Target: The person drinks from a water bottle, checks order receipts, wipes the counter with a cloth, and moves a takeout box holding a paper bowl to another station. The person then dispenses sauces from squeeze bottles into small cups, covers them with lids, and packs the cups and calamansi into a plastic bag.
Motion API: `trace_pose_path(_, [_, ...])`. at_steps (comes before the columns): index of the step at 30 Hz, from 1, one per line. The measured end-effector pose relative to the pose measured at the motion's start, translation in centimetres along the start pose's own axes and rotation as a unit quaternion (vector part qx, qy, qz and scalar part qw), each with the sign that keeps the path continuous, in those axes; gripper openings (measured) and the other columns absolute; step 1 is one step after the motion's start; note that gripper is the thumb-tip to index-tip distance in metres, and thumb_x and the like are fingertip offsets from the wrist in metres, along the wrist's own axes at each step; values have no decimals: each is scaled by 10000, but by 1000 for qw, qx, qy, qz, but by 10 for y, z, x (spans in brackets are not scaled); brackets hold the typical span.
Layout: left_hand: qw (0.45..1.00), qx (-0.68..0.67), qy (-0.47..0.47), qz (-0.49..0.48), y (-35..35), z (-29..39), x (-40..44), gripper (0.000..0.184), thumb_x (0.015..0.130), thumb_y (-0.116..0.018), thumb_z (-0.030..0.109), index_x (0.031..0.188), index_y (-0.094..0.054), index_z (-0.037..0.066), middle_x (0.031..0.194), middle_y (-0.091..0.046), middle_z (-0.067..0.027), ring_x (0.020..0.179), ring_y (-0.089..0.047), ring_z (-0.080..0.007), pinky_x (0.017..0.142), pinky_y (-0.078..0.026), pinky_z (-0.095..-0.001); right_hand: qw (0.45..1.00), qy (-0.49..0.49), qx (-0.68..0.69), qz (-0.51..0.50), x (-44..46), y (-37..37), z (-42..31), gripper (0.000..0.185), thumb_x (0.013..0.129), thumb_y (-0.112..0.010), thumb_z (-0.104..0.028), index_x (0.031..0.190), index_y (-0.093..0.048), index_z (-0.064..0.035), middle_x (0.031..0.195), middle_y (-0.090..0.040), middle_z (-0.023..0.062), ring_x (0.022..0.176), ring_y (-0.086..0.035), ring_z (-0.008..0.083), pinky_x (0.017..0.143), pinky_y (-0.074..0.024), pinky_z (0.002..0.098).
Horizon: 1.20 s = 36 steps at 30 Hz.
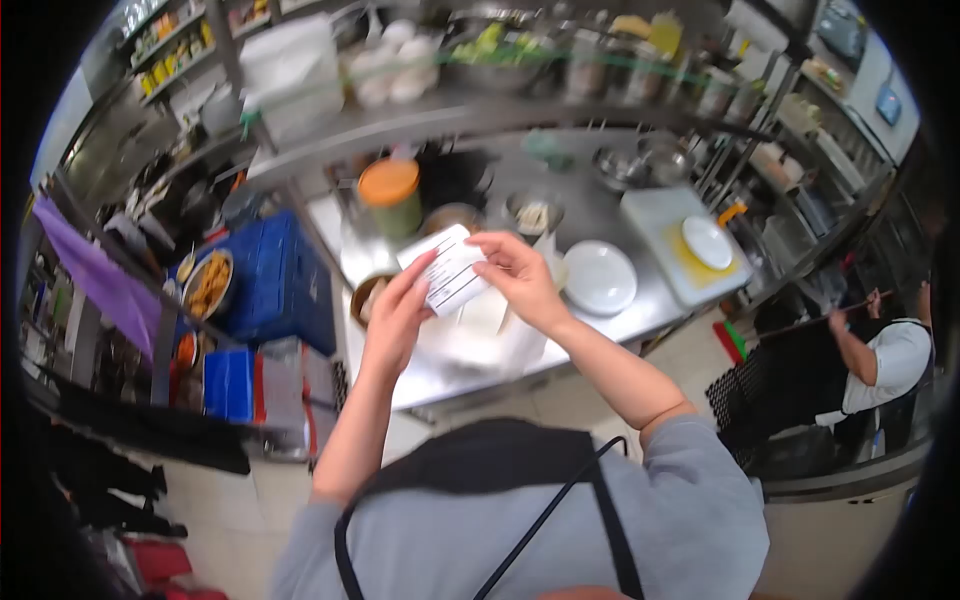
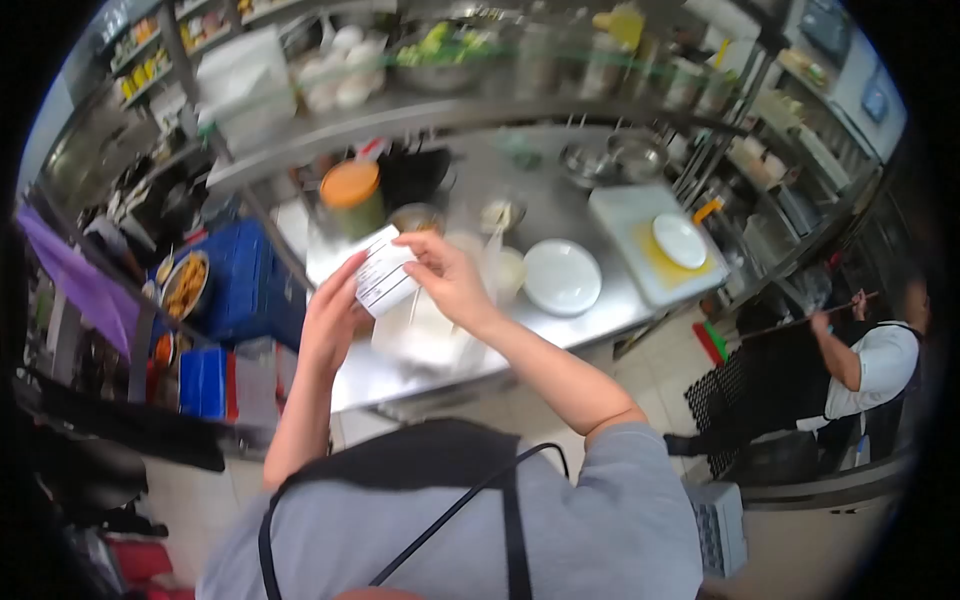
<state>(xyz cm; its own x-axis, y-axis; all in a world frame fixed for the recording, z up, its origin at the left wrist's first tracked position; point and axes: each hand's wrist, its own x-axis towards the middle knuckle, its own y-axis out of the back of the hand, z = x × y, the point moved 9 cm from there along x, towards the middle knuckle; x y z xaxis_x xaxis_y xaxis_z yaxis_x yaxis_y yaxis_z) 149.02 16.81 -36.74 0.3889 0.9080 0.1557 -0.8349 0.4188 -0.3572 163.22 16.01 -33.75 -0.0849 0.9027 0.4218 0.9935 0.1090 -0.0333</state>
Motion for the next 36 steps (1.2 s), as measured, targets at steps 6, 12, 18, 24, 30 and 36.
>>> trace_pose_path(6, [976, 111, -141, 121, 23, 56, -29, 431, 861, -488, 114, 1262, -383, 0, 1264, -421, -162, 1005, -538, -221, 739, -489, -277, 862, 385, -187, 270, 103, 158, -195, 99, 809, -589, -43, 908, -598, -37, 843, -602, 4, 739, -535, 74, 663, -437, 207])
trace_pose_path(12, [964, 121, -134, 195, 48, 46, -64, 358, 855, -493, 105, 1193, -452, -7, 1196, -488, -142, 941, -566, -184, 700, -491, -252, 864, 321, -179, 343, 213, 344, -218, 250, 790, -524, 42, 1022, -606, -1, 946, -615, 37, 846, -545, 84, 755, -413, 197])
trace_pose_path(18, [918, 242, -235, 209, 21, 115, -112, 357, 829, -467, 67, 1172, -461, -30, 1184, -488, -185, 928, -567, -205, 709, -484, -294, 822, 395, -192, 364, 230, 370, -249, 297, 747, -504, 33, 976, -664, -68, 792, -627, -17, 528, -404, 16, 482, -338, 180])
trace_pose_path(24, [863, 100, -460, -182, -93, 207, -214, 179, 809, -507, 102, 935, -600, 13, 855, -634, -106, 706, -607, -229, 591, -491, -270, 679, 482, -314, 457, 231, 361, -290, 258, 655, -628, 28, 912, -630, 0, 876, -629, 80, 749, -575, 153, 688, -462, 253])
trace_pose_path(30, [762, 201, -546, -283, -139, 243, -297, 301, 877, -402, 227, 1163, -496, 212, 1083, -567, 25, 700, -598, -122, 490, -460, -272, 675, 604, 56, 420, 149, 166, -322, 249, 664, -589, 37, 912, -566, 43, 915, -584, 126, 860, -552, 193, 777, -435, 298])
trace_pose_path(36, [654, 323, -546, -413, -130, 244, -427, 659, 871, -387, 128, 1402, 0, 163, 1455, -113, -3, 811, -511, -233, 613, -411, -402, 715, 658, 44, 232, 73, -103, -338, 248, 780, -572, -90, 1008, -546, 5, 1031, -570, 110, 1022, -498, 188, 899, -359, 308])
